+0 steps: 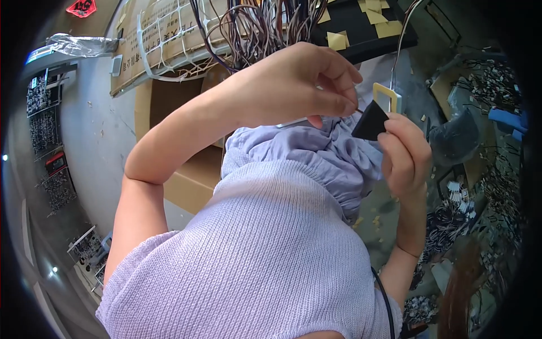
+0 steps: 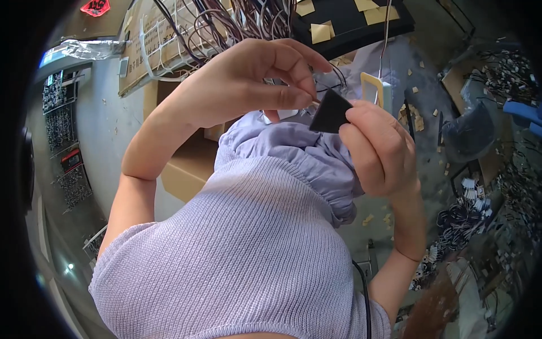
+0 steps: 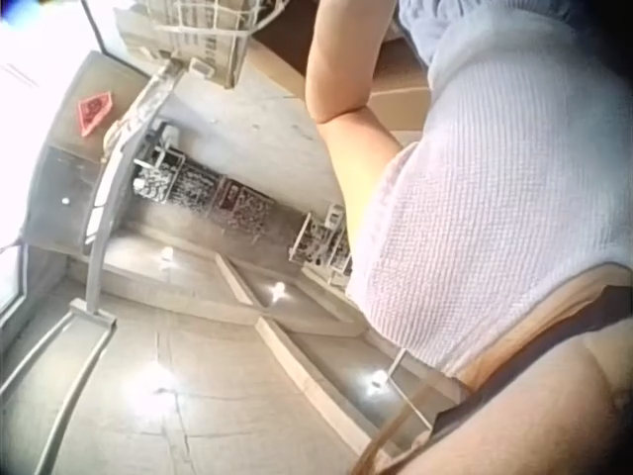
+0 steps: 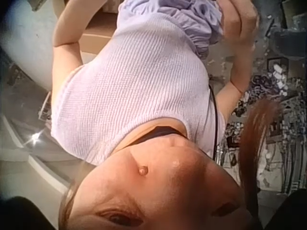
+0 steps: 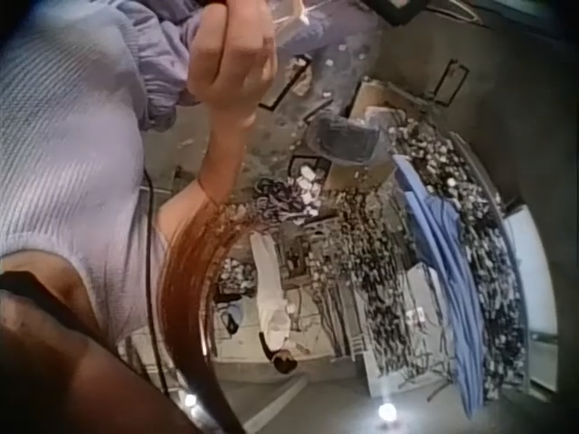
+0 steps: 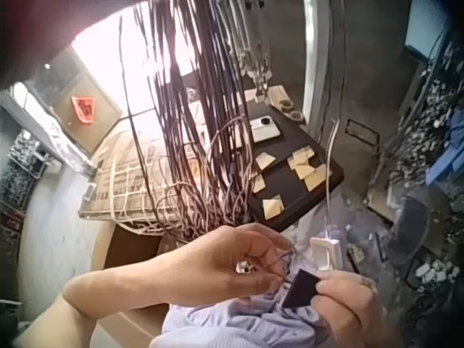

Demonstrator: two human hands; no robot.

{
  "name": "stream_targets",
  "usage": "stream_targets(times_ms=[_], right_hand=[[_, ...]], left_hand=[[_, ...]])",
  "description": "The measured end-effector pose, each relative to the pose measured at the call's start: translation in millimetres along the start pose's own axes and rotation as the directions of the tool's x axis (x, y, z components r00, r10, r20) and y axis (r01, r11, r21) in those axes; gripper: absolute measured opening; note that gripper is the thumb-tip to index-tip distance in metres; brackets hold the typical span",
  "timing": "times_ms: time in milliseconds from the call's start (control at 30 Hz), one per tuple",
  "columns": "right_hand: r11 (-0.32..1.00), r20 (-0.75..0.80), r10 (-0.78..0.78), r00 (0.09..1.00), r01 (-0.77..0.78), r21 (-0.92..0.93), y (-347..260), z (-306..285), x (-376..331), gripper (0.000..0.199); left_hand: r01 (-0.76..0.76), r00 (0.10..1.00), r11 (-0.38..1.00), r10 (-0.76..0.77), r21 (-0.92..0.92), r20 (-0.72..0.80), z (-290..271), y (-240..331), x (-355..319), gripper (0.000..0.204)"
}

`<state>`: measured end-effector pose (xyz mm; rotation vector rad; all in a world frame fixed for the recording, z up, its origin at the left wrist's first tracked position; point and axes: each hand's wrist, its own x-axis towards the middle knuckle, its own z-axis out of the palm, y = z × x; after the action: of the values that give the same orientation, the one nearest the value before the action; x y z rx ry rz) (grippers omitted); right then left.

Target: Assembling electrical wiring harnesses by inserting individual wires into plastic connectors and applying adhesive pads to components.

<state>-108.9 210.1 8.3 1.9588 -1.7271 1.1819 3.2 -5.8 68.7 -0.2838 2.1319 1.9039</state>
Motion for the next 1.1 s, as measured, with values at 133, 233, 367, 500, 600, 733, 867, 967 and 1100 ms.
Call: stream_targets(times_ms=[133, 233, 367, 500, 600, 733, 867, 967, 1100], right_hand=[[0.998, 0.0, 0.001, 1.0, -0.001, 0.057, 0, 3, 4, 0.025], [0.999, 0.007, 0.006, 1.0, -0.006, 0.047, -1, 4, 4, 0.026], [0.999, 0.046, -0.008, 0.999, 0.01, -0.035, -1, 7, 4, 0.025], [0.988, 0.23, 0.155, 0.961, -0.157, -0.012, -4, -14, 28, 0.023], [0.872, 0.052, 0.41, 0.911, -0.408, 0.271, -4, -6, 24, 0.021], [0.475, -0.007, 0.727, 0.687, -0.495, 0.727, -16, 33, 26, 0.025], [0.527, -0.062, 0.751, 0.657, -0.541, 0.655, -13, 32, 18, 0.025], [0.549, -0.092, 0.756, 0.648, -0.552, 0.628, -16, 33, 21, 0.015], [0.484, -0.131, 0.832, 0.54, -0.59, 0.646, -22, 28, 24, 0.016]], left_hand=[[0.007, 1.0, 1.0, -0.007, -0.029, -0.013, 0, -2, -1, 0.015], [-0.005, 1.0, 0.999, 0.004, -0.034, -0.019, 2, -2, -2, 0.016], [-0.042, 0.998, 0.999, 0.042, 0.009, -0.037, 2, -4, -3, 0.015], [-0.043, 0.998, 0.999, 0.044, 0.033, -0.036, -3, -7, -2, 0.014], [-0.052, 0.997, 0.998, 0.053, 0.017, -0.061, 0, -13, -1, 0.013], [-0.151, 0.979, 0.988, 0.154, 0.033, -0.131, 4, -22, 2, 0.016], [-0.224, 0.95, 0.97, 0.197, -0.091, -0.24, 23, -25, 1, 0.029], [-0.391, 0.89, 0.92, 0.375, -0.01, -0.261, 30, -27, 3, 0.034], [-0.397, 0.873, 0.914, 0.403, 0.079, -0.273, 33, -29, 3, 0.027]])
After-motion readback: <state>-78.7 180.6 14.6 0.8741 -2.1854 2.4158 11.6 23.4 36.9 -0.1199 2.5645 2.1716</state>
